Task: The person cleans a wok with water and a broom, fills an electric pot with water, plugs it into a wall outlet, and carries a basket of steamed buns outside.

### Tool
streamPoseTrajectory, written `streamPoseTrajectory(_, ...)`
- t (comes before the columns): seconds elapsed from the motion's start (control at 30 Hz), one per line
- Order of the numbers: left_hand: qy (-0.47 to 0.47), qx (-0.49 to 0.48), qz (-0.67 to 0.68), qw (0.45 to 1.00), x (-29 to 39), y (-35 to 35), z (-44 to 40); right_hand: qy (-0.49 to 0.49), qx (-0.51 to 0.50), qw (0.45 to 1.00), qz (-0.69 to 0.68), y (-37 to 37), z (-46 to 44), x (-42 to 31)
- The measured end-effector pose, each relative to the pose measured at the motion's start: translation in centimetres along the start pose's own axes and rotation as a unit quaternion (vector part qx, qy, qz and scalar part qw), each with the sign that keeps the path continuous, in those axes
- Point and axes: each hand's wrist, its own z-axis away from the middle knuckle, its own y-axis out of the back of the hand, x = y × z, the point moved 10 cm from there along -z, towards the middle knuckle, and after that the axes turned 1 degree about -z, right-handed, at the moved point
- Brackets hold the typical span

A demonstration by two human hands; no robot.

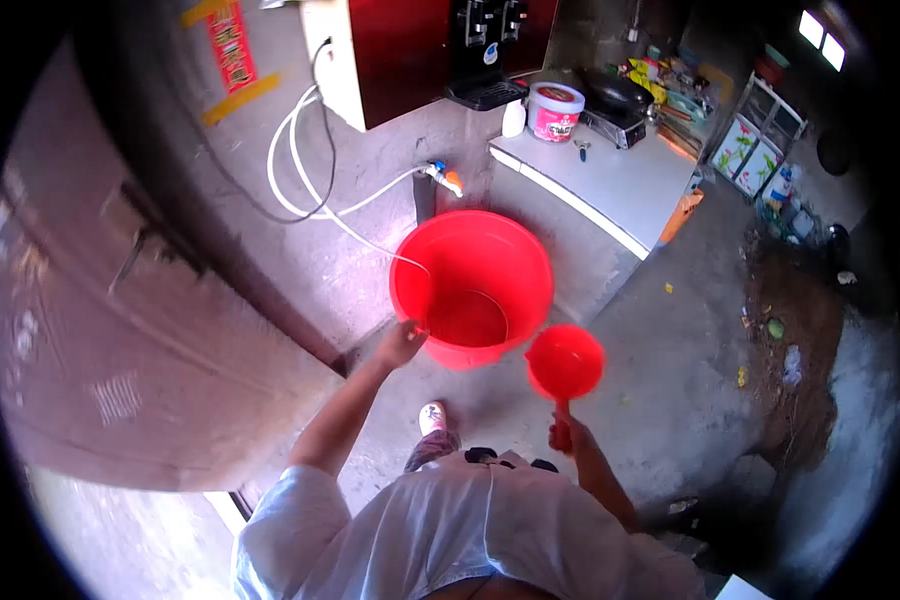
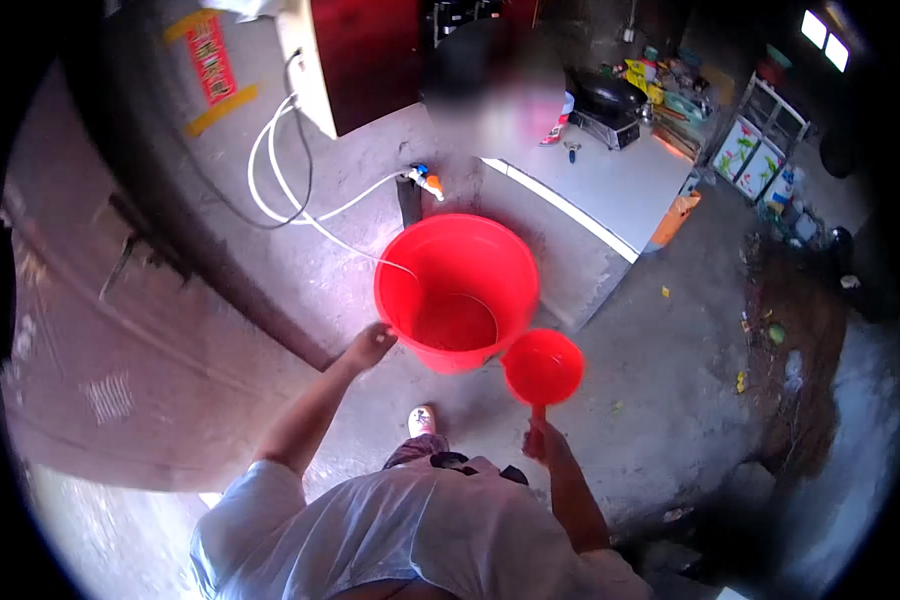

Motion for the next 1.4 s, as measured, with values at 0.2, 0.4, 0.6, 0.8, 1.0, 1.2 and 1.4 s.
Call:
streamPoseTrajectory(0.2, -0.017, -0.014, -0.293, 0.956, 3.0, 3.8, -21.5, -0.015, 0.014, 0.975, 0.220, -15.2, -8.8, -9.5)
streamPoseTrajectory(0.4, 0.023, -0.028, -0.387, 0.921, 1.8, 3.3, -34.6, -0.036, -0.030, 0.976, 0.212, -24.1, -18.6, -16.8)
streamPoseTrajectory(0.6, 0.046, -0.067, -0.445, 0.892, 0.9, 1.6, -42.0, -0.080, -0.051, 0.962, 0.257, -29.4, -24.9, -23.2)
streamPoseTrajectory(0.8, 0.055, -0.100, -0.546, 0.830, -1.5, -0.5, -45.9, -0.090, -0.125, 0.936, 0.318, -31.7, -29.4, -27.0)
streamPoseTrajectory(1.0, 0.037, -0.040, -0.474, 0.879, 3.5, 1.4, -46.6, -0.136, -0.137, 0.929, 0.316, -31.9, -31.2, -28.2)
streamPoseTrajectory(1.2, 0.018, 0.020, -0.578, 0.815, 4.0, 1.4, -47.5, -0.153, -0.134, 0.924, 0.323, -31.4, -32.4, -28.6)
streamPoseTrajectory(1.4, 0.176, 0.013, -0.395, 0.901, 1.3, 2.4, -47.1, -0.155, -0.136, 0.918, 0.338, -31.5, -32.4, -29.1)
